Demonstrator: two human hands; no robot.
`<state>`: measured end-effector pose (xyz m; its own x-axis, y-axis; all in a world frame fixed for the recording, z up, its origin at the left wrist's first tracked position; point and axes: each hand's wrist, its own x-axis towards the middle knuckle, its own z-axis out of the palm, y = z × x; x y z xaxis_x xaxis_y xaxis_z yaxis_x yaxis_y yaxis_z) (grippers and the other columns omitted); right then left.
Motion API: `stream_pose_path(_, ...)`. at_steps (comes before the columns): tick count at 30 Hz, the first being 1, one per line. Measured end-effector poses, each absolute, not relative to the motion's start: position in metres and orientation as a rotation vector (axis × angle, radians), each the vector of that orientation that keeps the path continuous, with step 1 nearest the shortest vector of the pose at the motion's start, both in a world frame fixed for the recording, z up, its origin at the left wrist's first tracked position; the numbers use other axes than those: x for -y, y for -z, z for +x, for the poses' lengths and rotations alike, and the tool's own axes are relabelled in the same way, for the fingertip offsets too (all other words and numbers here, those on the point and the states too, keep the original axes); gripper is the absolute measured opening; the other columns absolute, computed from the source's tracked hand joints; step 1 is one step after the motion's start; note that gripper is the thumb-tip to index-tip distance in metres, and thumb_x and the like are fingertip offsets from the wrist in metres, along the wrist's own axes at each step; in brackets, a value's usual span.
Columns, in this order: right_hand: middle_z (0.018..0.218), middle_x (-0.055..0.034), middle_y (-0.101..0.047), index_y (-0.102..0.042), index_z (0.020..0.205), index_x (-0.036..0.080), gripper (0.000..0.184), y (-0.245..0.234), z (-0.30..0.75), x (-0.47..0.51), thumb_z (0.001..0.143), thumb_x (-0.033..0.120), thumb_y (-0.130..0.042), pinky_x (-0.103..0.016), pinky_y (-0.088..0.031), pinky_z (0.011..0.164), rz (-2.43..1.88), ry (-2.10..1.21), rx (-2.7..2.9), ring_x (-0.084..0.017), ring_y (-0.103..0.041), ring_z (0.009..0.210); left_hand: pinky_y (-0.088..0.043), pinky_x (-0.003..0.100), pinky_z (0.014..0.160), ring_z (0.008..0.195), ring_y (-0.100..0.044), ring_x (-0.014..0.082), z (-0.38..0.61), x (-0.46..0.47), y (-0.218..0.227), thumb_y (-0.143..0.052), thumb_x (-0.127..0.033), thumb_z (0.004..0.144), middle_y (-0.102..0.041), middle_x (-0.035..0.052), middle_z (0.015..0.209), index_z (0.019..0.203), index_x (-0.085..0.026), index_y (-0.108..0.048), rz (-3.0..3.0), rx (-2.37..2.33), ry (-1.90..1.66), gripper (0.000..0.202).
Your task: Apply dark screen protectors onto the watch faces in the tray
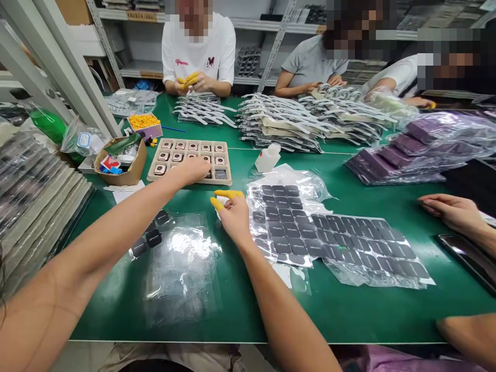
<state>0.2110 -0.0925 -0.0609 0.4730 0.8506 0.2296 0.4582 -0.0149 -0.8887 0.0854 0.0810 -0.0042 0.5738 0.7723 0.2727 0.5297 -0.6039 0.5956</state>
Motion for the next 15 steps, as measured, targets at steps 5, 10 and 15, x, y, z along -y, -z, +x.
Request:
stream_pose_path(5, 0.103, -0.0035, -0.062, -0.079, 0.117, 0.031, 0.028, 0.065, 0.185, 0.105, 0.092, 0.044, -0.074, -0.038, -0.051, 0.067, -1.385, -0.446, 1.345, -0.017, -0.055, 0.073, -0.057, 0.037, 0.100, 0.105, -0.074, 0.0227, 0.014, 0.009, 0.017, -0.050, -0.025, 0.110, -0.079, 0.0142, 0.117, 0.118, -0.014, -0.068, 2.148, -1.067, -0.845, 0.022)
stream_pose_path(10, 0.120, -0.0057, -0.071, -0.074, 0.130, 0.038, 0.035, 0.060, 0.164, 0.119, 0.095, 0.037, -0.075, -0.038, -0.059, 0.068, -1.161, -0.476, 1.576, -0.021, -0.068, 0.088, -0.064, 0.036, 0.095, 0.093, -0.078, 0.0191, -0.037, 0.074, 0.031, -0.071, -0.048, 0.098, -0.077, 0.0069, 0.111, 0.110, -0.018, -0.064, 1.289, -0.961, -0.892, 0.033)
stream_pose_path(15, 0.100, -0.0022, -0.078, -0.077, 0.120, 0.038, 0.028, 0.068, 0.147, 0.127, 0.092, 0.040, -0.078, -0.039, -0.064, 0.069, -1.243, -0.640, 1.445, -0.022, -0.072, 0.081, -0.064, 0.034, 0.089, 0.091, -0.076, 0.0198, -0.037, 0.087, 0.031, -0.089, -0.046, 0.080, -0.078, 0.0035, 0.097, 0.101, -0.020, -0.070, 1.125, -0.967, -0.822, 0.038)
